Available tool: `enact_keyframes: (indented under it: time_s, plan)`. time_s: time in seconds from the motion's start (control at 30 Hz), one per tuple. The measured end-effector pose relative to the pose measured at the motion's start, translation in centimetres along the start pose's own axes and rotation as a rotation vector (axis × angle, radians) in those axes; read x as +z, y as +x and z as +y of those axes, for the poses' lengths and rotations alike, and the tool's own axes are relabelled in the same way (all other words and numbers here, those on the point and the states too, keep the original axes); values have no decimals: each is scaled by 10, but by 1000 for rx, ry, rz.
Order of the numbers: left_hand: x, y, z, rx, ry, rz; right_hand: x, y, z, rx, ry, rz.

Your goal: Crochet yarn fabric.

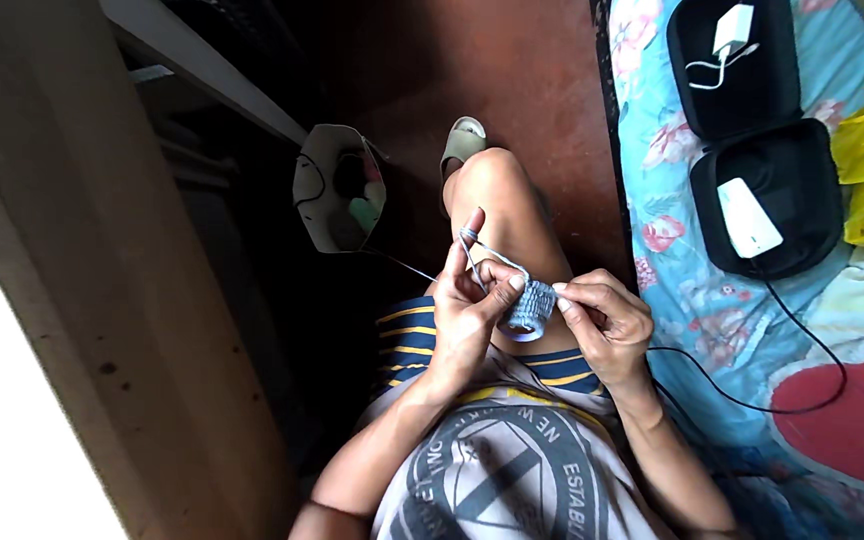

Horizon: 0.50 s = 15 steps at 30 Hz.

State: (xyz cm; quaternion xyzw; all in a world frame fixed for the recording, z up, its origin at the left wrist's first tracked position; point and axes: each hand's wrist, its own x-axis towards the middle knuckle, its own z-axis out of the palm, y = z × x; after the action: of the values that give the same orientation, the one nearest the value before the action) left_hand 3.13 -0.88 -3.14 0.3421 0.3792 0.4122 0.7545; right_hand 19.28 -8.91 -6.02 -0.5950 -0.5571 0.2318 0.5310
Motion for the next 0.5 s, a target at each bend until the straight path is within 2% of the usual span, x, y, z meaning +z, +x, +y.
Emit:
enact_keyframes:
  time_s: [0.13, 0.3, 0.5]
  plan:
    - [-2, 1, 0, -51, -25, 4, -3, 0, 1, -29, -63, -7]
    - [-1, 1, -2, -42, -20, 11, -5, 0, -3, -67, -218, 17]
    - [-1, 2, -3, -50, -5, 10, -6, -1, -4, -95, -283, 8]
